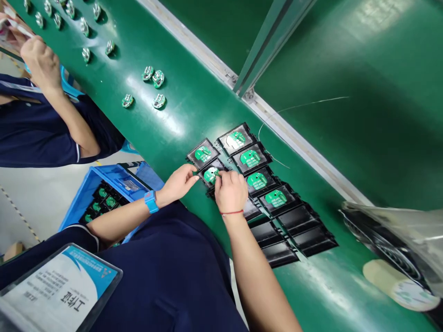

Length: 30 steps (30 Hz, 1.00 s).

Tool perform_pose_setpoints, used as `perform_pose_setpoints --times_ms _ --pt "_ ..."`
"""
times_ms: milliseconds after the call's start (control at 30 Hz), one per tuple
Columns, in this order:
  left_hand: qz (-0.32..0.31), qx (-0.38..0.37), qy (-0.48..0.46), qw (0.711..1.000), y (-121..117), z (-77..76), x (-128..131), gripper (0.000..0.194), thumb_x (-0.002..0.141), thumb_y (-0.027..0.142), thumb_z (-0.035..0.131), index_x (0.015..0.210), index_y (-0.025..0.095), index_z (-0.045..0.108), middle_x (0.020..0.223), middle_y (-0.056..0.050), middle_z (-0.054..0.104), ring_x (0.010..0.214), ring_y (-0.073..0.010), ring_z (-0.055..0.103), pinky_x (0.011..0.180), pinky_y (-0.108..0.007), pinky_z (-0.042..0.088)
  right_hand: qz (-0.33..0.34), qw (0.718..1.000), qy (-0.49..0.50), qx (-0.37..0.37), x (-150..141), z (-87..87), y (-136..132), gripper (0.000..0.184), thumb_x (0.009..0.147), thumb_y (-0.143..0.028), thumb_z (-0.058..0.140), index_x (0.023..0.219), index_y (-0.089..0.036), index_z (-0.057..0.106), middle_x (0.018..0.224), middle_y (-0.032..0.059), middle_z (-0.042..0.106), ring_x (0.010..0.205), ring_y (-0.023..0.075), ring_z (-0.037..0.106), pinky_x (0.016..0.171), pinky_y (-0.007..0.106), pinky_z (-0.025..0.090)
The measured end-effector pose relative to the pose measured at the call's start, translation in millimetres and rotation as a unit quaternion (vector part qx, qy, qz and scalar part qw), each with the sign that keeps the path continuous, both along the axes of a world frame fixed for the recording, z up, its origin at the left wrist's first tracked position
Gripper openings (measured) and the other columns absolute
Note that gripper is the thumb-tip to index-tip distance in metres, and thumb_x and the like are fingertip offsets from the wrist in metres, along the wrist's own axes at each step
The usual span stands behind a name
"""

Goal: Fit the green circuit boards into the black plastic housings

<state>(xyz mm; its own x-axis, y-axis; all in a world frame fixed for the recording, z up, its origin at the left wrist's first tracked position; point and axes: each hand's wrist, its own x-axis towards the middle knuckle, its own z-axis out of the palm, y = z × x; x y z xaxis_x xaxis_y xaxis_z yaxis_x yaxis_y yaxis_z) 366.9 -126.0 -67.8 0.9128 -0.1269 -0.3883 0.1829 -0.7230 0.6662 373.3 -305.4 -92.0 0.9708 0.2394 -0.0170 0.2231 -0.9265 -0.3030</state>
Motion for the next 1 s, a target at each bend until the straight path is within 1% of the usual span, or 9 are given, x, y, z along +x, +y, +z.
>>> perform_pose_setpoints --times_ms 100,200,333,433,533,700,833,900,1000 --pt "-0.109 0.08 -0.081 0.987 1.8 -2.8 -3.9 0.021 0.092 0.028 0.047 0.103 0.016 0.06 0.101 -0.007 0.061 0.096 -0.0186 0.053 0.087 -0.032 0.044 -0.009 0.999 0.024 -0.027 8.9 -12.5 3.4 0.03 0.09 -0.031 0.041 0.096 -0.016 0.067 0.09 0.0107 0.06 0.083 0.0225 0.045 0.07 0.034 0.032" --pt "-0.22 0.129 -0.135 0.957 -3.2 -3.1 -5.7 0.03 0.093 0.03 0.044 0.115 0.016 0.058 0.118 -0.01 0.059 0.11 -0.0234 0.048 0.093 -0.037 0.04 0.001 0.999 0.038 -0.035 9.3 -20.5 4.2 0.032 0.091 -0.032 0.04 0.097 -0.016 0.067 0.091 0.0108 0.06 0.084 0.0229 0.044 0.069 0.034 0.03" --pt "-0.307 0.175 -0.152 0.923 -14.9 -12.0 -7.6 0.046 0.091 0.037 0.048 0.131 0.015 0.049 0.141 -0.011 0.045 0.13 -0.0292 0.035 0.103 -0.043 0.031 0.003 0.998 0.045 -0.036 6.2 -23.5 4.0 0.032 0.09 -0.03 0.04 0.098 -0.015 0.067 0.09 0.0115 0.058 0.084 0.023 0.042 0.068 0.035 0.029" --pt "-0.319 0.208 -0.149 0.912 -19.4 -23.9 -10.6 0.059 0.09 0.047 0.046 0.139 0.014 0.042 0.148 -0.011 0.037 0.135 -0.0337 0.029 0.107 -0.048 0.026 -0.002 0.998 0.044 -0.043 5.6 -23.2 4.8 0.032 0.09 -0.03 0.039 0.097 -0.014 0.067 0.09 0.012 0.058 0.084 0.0233 0.042 0.069 0.035 0.03" --pt "-0.315 0.223 -0.154 0.909 -20.3 -31.9 -13.8 0.063 0.091 0.052 0.041 0.141 0.014 0.039 0.15 -0.009 0.033 0.137 -0.0363 0.026 0.108 -0.052 0.024 -0.007 0.998 0.047 -0.045 6.4 -23.3 6.4 0.034 0.091 -0.031 0.037 0.096 -0.014 0.066 0.09 0.0121 0.058 0.084 0.0234 0.042 0.068 0.036 0.03" --pt "-0.306 0.23 -0.146 0.912 -22.4 -31.6 -15.1 0.064 0.09 0.053 0.039 0.141 0.015 0.04 0.151 -0.01 0.032 0.137 -0.0367 0.026 0.108 -0.053 0.025 -0.008 0.998 0.054 -0.042 6.8 -24.1 6.2 0.034 0.091 -0.03 0.037 0.096 -0.014 0.066 0.089 0.0119 0.06 0.084 0.0234 0.044 0.069 0.036 0.03" --pt "-0.306 0.231 -0.146 0.912 -23.5 -29.5 -14.3 0.063 0.09 0.053 0.04 0.14 0.015 0.041 0.151 -0.009 0.033 0.136 -0.0376 0.028 0.108 -0.054 0.025 -0.014 0.999 0.036 -0.03 -2.7 -17.8 -2.4 0.034 0.09 -0.027 0.037 0.11 -0.016 0.063 0.096 0.0107 0.063 0.086 0.0226 0.047 0.073 0.035 0.033" --pt "-0.308 0.226 -0.148 0.912 -23.1 -29.2 -13.7 0.063 0.09 0.053 0.04 0.141 0.015 0.041 0.151 -0.009 0.032 0.136 -0.0377 0.028 0.108 -0.054 0.024 0.006 0.999 0.034 -0.025 -10.7 -12.8 -7.2 0.035 0.09 -0.023 0.037 0.112 -0.016 0.063 0.1 0.0095 0.065 0.085 0.0213 0.049 0.074 0.034 0.035" --pt "-0.308 0.219 -0.142 0.915 -22.5 -29.2 -13.0 0.063 0.09 0.051 0.042 0.14 0.013 0.041 0.151 -0.011 0.032 0.136 -0.0375 0.027 0.108 -0.054 0.024 0.078 0.995 0.06 -0.027 -21.7 -8.0 -9.4 0.038 0.087 -0.017 0.039 0.118 -0.016 0.061 0.112 0.0083 0.066 0.087 0.0198 0.053 0.076 0.033 0.036"
